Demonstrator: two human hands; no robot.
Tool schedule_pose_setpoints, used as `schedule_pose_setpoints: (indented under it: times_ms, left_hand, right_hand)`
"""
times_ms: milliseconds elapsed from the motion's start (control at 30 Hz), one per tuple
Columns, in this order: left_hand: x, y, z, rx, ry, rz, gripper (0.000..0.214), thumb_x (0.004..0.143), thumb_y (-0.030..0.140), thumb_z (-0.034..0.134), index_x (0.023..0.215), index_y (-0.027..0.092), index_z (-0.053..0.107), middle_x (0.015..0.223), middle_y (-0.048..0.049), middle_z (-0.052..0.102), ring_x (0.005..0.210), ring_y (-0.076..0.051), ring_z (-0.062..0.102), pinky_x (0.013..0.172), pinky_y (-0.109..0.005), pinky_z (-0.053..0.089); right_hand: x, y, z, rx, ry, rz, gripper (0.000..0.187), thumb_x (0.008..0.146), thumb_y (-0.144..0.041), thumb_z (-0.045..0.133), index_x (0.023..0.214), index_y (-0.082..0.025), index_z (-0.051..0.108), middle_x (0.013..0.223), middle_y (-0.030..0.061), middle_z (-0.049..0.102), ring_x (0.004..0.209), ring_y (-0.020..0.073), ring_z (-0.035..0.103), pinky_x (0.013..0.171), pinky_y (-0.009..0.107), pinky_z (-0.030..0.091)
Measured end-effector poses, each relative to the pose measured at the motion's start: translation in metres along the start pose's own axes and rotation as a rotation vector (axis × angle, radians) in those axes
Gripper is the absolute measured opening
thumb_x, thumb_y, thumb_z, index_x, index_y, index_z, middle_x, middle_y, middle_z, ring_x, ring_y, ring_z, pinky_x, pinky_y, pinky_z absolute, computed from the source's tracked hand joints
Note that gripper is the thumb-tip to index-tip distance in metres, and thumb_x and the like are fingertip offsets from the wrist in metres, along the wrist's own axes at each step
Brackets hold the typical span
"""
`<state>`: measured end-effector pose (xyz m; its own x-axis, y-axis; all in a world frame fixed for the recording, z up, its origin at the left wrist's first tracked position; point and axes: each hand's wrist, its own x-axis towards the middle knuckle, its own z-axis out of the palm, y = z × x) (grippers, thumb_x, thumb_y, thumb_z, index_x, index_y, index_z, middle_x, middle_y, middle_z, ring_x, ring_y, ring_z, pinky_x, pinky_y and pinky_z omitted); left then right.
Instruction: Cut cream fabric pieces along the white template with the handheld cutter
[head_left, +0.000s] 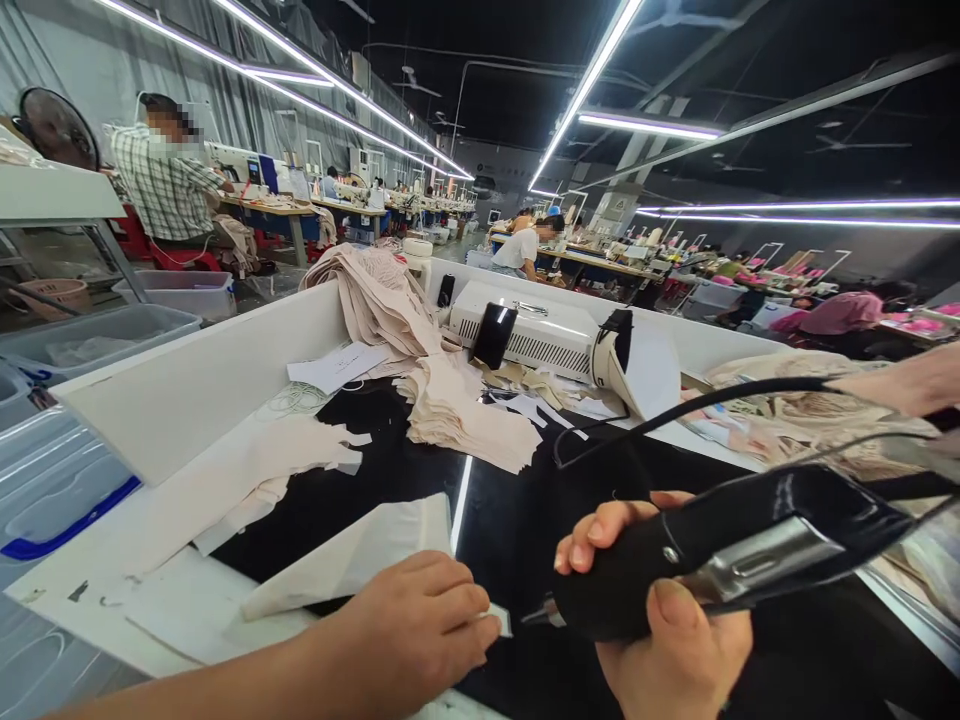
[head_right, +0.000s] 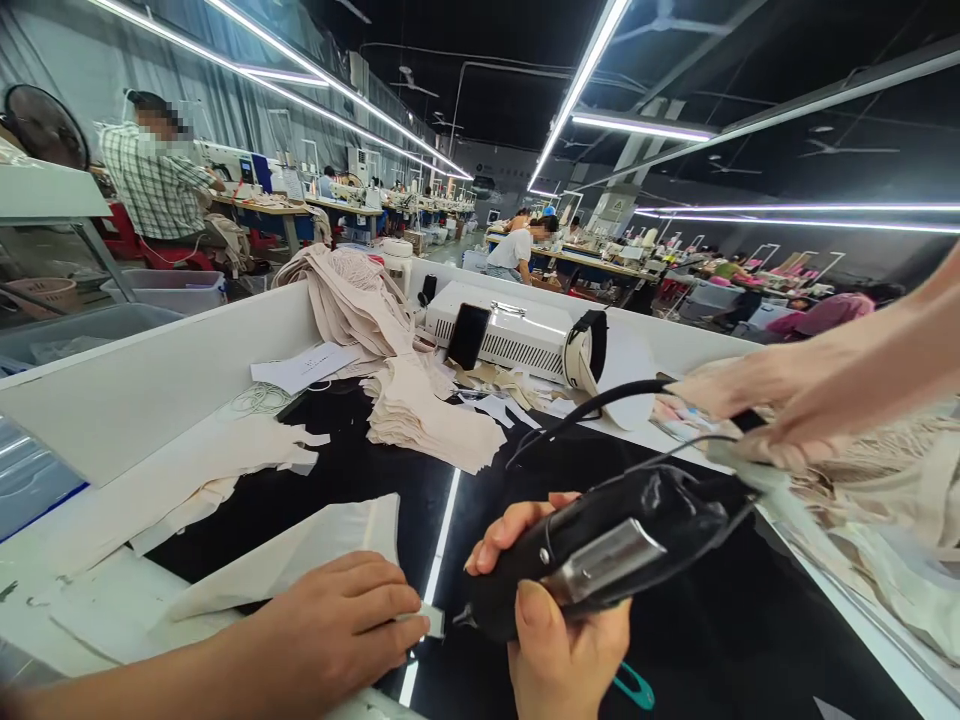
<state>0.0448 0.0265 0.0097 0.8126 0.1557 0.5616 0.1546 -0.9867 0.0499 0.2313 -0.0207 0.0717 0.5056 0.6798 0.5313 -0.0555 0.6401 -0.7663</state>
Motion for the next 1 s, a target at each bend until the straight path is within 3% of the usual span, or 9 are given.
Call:
schedule_pose_setpoints:
  times_ms: [200, 1000]
  left_hand:
    - [-0.002, -0.003, 0.012, -0.005, -0.055, 0.025, 0.016, 0.105, 0.025, 0.065, 0.116, 0.013, 0.063, 0.099, -0.002, 0.069, 0.093, -0.017, 0.066, 0.095, -0.032, 0.053]
    - [-0.007, 0.002, 0.008, 0.007, -0.11, -0.007, 0.02, 0.1, 0.024, 0.071, 0.115, 0.014, 0.062, 0.099, -0.0024, 0.068, 0.095, -0.018, 0.064, 0.091, -0.03, 0.053]
  right_hand:
    - [-0.007, 0.007, -0.001, 0.002, -0.03, -0.004, 0.037, 0.086, -0.045, 0.077, 0.114, -0.028, 0.06, 0.079, -0.0032, 0.066, 0.058, 0.0151, 0.062, 0.051, 0.031, 0.058]
    - [-0.009, 0.01, 0.0, 0.014, -0.023, -0.014, 0.036, 0.086, -0.044, 0.077, 0.114, -0.029, 0.06, 0.079, -0.0036, 0.065, 0.058, 0.0147, 0.062, 0.051, 0.031, 0.058]
